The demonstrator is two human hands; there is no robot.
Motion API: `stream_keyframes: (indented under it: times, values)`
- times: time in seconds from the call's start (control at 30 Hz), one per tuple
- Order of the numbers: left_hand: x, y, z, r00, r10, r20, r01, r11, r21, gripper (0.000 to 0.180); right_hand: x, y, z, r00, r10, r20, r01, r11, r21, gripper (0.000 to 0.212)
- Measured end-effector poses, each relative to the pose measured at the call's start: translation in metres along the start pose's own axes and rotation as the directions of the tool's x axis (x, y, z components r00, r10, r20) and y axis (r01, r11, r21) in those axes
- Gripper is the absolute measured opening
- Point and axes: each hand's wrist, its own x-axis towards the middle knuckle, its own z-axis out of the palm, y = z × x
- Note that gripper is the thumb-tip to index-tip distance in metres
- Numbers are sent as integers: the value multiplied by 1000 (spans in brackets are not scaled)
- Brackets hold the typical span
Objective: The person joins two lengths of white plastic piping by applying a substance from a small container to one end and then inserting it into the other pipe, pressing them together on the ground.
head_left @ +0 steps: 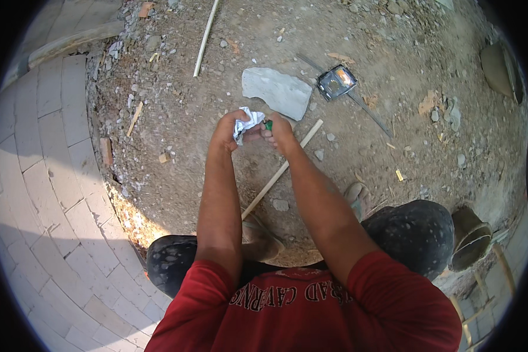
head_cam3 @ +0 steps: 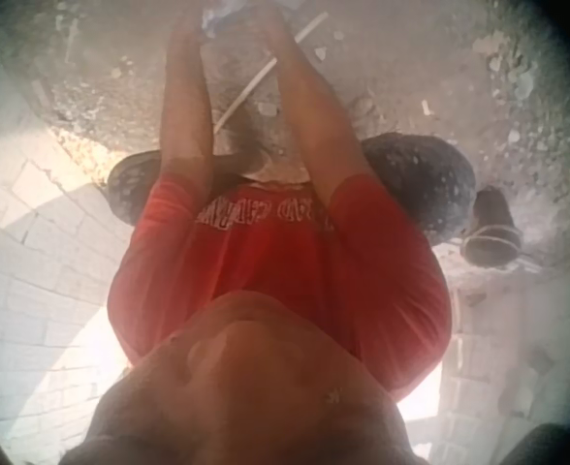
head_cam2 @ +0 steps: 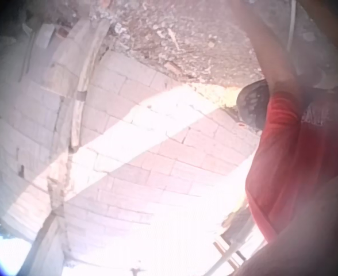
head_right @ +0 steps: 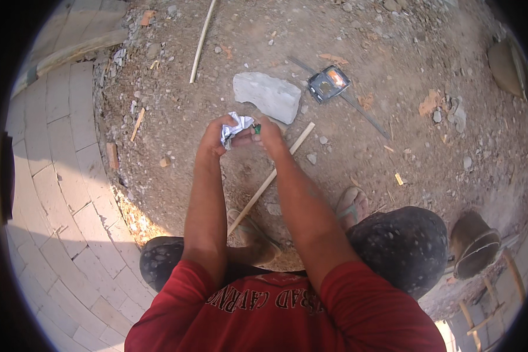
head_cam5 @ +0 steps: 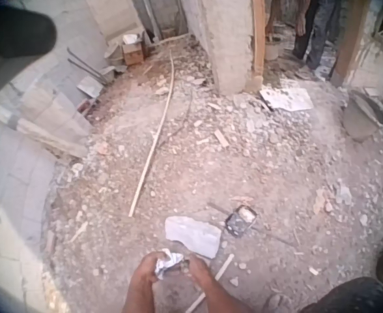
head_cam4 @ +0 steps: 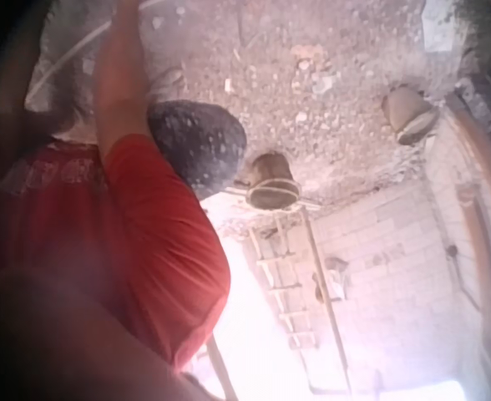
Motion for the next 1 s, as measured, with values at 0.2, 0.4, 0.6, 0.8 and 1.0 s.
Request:
stream_keyframes:
  times: [0.2, 0.4, 0.6, 0.8, 1.0]
  values:
    - [-9, 7, 17, 1000, 1, 26, -2, 999, 54, 33, -13, -4, -7, 991, 4, 132, -22, 990, 140, 38]
    - [7, 5, 18, 998, 69, -8, -68, 992, 108, 31, -15, -2, -15, 964, 36, 264, -89, 977, 192, 34]
    - [4, 12, 37, 999, 53, 6, -54, 992, 118, 30, -14, 14, -23, 959, 34, 282, -135, 929, 345, 31]
    - [14, 6, 26, 998, 24, 54, -32, 986, 162, 30, -18, 8, -22, 962, 63, 266, -160, 919, 361, 37]
    - [16, 0, 25, 1000, -9, 14, 7, 987, 163, 29, -18, 8, -22, 963, 34, 268, -132, 924, 358, 36]
